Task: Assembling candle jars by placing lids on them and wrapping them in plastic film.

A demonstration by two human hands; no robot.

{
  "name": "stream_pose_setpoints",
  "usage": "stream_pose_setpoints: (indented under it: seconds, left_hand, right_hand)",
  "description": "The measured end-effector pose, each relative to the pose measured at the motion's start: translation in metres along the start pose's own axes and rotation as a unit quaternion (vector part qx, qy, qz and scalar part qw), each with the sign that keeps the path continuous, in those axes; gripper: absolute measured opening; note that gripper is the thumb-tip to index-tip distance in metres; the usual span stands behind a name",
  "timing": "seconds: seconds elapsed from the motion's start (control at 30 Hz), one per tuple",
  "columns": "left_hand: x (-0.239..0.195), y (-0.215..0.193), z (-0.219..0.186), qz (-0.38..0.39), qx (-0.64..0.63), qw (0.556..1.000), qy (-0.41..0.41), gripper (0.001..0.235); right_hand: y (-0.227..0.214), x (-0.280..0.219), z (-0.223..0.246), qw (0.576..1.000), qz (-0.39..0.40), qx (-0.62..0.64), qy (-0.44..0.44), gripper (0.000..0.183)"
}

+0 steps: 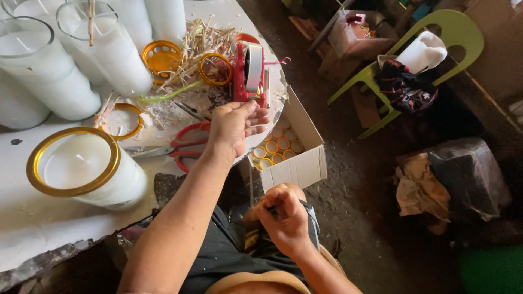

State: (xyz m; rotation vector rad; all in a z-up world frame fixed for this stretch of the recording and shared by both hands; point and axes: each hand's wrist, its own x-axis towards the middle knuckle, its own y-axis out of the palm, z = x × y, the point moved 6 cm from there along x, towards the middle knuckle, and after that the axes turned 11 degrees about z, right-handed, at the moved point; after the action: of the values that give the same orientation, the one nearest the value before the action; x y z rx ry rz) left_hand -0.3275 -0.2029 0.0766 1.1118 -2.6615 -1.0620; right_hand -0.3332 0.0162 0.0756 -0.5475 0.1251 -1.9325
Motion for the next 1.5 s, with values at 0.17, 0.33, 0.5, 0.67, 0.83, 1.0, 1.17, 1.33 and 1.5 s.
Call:
stream_pose_setpoints:
  seconds: [0.17,0.33,0.5,0.67,0.83,1.0,1.17,1.33,1.5]
  left_hand:
    - [0.003,-0.001,0.0,-0.026,0.034,0.999,0.003,0.018]
    - [0.02,-0.013,0.011,-0.029,0.073,0.997,0.008,0.018]
    - [0.047,-0.034,0.038,-0.038,0.097,0.994,0.021,0.018]
    - [0.013,-0.015,0.004,-0.027,0.128,0.985,0.11,0.019]
    - [-0.079,0.008,-0.056,-0.067,0.191,0.928,0.313,0.016]
    - [-0.228,0.012,-0.102,-0.072,0.14,0.84,0.52,0.014]
    - [-0.3,-0.047,-0.106,-0.261,0.287,0.718,0.578,0.012]
    - [-0.289,-0.093,-0.101,-0.303,0.257,0.705,0.588,0.012]
    - [-0.262,-0.108,-0.112,-0.265,0.236,0.74,0.571,0.019]
  right_hand:
    - [-0.008,-0.004,-0.026,0.995,-0.015,-0.092,0.045,0.019]
    - [-0.007,-0.008,-0.061,0.999,-0.037,-0.027,-0.012,0.024]
    - [-0.001,-0.017,-0.075,0.997,-0.054,0.057,-0.021,0.028]
    - [-0.013,-0.011,-0.052,0.994,-0.063,0.08,-0.024,0.026]
    - [-0.035,0.025,-0.034,0.998,-0.046,0.012,-0.043,0.043]
    - [-0.036,0.067,0.035,0.985,-0.011,-0.085,-0.149,0.045]
    - [0.011,0.085,0.119,0.934,0.1,-0.161,-0.302,0.025]
    - [0.042,0.091,0.129,0.907,0.127,-0.168,-0.365,0.02]
    - [0.048,0.097,0.126,0.908,0.123,-0.162,-0.365,0.022]
